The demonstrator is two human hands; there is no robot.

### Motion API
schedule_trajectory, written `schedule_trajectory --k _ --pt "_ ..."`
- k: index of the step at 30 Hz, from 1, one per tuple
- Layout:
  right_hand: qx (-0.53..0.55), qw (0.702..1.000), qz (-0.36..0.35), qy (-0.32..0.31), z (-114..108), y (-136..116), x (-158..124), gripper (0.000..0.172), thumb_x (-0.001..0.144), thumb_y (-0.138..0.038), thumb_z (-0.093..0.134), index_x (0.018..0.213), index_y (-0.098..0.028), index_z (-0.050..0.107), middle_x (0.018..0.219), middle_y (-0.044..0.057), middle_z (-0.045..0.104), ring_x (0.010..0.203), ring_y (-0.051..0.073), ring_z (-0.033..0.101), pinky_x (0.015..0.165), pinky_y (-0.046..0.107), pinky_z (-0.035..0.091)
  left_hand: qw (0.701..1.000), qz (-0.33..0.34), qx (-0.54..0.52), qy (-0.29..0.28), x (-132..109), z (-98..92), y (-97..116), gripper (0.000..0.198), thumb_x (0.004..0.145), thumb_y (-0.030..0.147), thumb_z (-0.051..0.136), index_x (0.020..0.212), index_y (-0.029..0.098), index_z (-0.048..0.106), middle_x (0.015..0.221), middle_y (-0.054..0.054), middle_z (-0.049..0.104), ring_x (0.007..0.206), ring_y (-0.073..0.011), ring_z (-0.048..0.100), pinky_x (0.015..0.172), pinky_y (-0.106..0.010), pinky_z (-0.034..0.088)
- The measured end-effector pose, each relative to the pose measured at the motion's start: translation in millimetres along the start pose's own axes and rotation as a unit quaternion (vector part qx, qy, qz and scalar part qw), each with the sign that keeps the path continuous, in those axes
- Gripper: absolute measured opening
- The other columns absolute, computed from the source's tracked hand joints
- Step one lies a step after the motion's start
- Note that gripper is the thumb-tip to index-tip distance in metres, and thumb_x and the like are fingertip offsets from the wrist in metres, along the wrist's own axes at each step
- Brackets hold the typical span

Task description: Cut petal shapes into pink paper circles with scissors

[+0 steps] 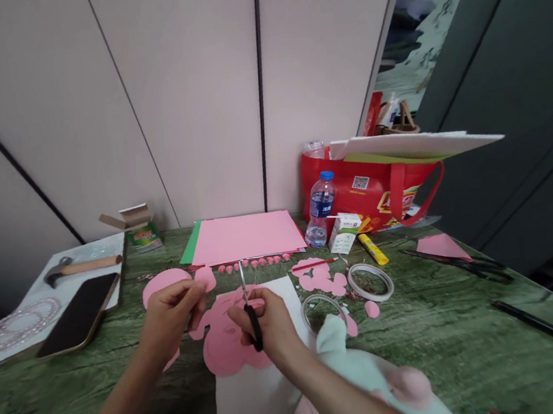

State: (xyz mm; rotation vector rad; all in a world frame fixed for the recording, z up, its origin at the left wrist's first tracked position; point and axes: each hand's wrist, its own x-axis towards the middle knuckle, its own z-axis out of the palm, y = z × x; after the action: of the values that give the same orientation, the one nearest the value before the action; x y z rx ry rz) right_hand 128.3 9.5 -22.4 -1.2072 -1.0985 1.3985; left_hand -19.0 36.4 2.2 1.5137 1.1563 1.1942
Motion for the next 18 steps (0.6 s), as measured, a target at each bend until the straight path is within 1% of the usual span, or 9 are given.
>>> schedule_trajectory --k 3,6,8,9,11,13,14,16,18 --pt "-0.005 0.998 0.021 -0.055 -8 -6 -2 0.032 0.062 -0.043 0.062 0.072 -0.014 0.050 0.039 -0.008 0.044 0.032 0.006 0.040 0.037 0.020 0.039 1.000 -0.006 -0.010 0.005 2 -0.2 1 0.026 0.072 0.034 0.054 0.054 0.015 0.050 0.033 0.006 0.041 0.030 -0.0052 0.037 0.032 -0.016 0.028" --pt "-0.052 0.995 0.030 -0.078 -24 -14 -6 0.031 0.057 -0.039 0.068 0.062 -0.012 0.053 0.036 -0.006 0.045 0.031 0.006 0.041 0.032 0.017 0.032 1.000 -0.011 -0.028 -0.005 2 0.0 0 0.024 0.073 0.034 0.052 0.059 0.014 0.051 0.034 0.006 0.042 0.031 -0.0057 0.039 0.032 -0.016 0.029" --pt "-0.108 0.992 0.025 -0.061 -37 -16 -6 0.030 0.053 -0.037 0.070 0.058 -0.012 0.054 0.035 -0.005 0.046 0.029 0.006 0.041 0.029 0.015 0.026 0.999 -0.015 -0.031 -0.024 2 0.8 -1 0.024 0.074 0.035 0.050 0.061 0.014 0.052 0.035 0.006 0.044 0.031 -0.0058 0.039 0.033 -0.017 0.030" --pt "-0.119 0.991 0.015 -0.057 -44 -15 -5 0.030 0.053 -0.036 0.071 0.058 -0.012 0.054 0.036 -0.005 0.048 0.029 0.006 0.042 0.029 0.015 0.026 0.999 -0.018 -0.029 -0.037 1 1.5 -3 0.024 0.074 0.035 0.050 0.061 0.014 0.052 0.035 0.006 0.044 0.031 -0.0057 0.040 0.034 -0.016 0.030" --pt "-0.100 0.994 -0.023 -0.027 -52 -14 -1 0.031 0.050 -0.035 0.073 0.061 -0.012 0.055 0.037 -0.005 0.049 0.029 0.007 0.043 0.029 0.016 0.028 0.998 -0.024 -0.021 -0.061 1 3.4 -5 0.025 0.073 0.035 0.050 0.060 0.014 0.052 0.036 0.006 0.044 0.031 -0.0055 0.039 0.034 -0.016 0.029" --pt "-0.074 0.996 -0.057 0.000 -55 -14 4 0.033 0.052 -0.037 0.071 0.068 -0.013 0.055 0.041 -0.005 0.052 0.032 0.008 0.046 0.033 0.017 0.034 0.997 -0.027 -0.013 -0.076 1 5.6 -7 0.026 0.072 0.035 0.052 0.059 0.013 0.052 0.035 0.006 0.043 0.031 -0.0055 0.039 0.033 -0.016 0.028" --pt "-0.063 0.995 -0.073 0.009 -54 -15 6 0.034 0.055 -0.039 0.069 0.072 -0.014 0.054 0.045 -0.004 0.054 0.036 0.008 0.049 0.037 0.019 0.039 0.996 -0.026 -0.011 -0.080 0 6.6 -8 0.026 0.071 0.036 0.053 0.058 0.013 0.053 0.034 0.006 0.043 0.031 -0.0056 0.039 0.033 -0.016 0.028" --pt "-0.047 0.994 -0.098 0.010 -50 -17 9 0.036 0.061 -0.043 0.064 0.079 -0.015 0.052 0.054 -0.002 0.058 0.045 0.010 0.054 0.048 0.022 0.045 0.996 -0.026 -0.007 -0.086 -1 8.6 -10 0.027 0.070 0.036 0.054 0.056 0.013 0.053 0.034 0.005 0.044 0.031 -0.0056 0.040 0.033 -0.016 0.028" --pt "-0.042 0.992 -0.117 -0.003 -42 -16 10 0.039 0.061 -0.044 0.063 0.084 -0.015 0.052 0.059 -0.001 0.059 0.053 0.011 0.057 0.056 0.025 0.047 0.994 -0.029 0.001 -0.103 -2 11.0 -9 0.029 0.070 0.037 0.054 0.054 0.013 0.053 0.035 0.005 0.045 0.031 -0.0055 0.040 0.032 -0.016 0.028"
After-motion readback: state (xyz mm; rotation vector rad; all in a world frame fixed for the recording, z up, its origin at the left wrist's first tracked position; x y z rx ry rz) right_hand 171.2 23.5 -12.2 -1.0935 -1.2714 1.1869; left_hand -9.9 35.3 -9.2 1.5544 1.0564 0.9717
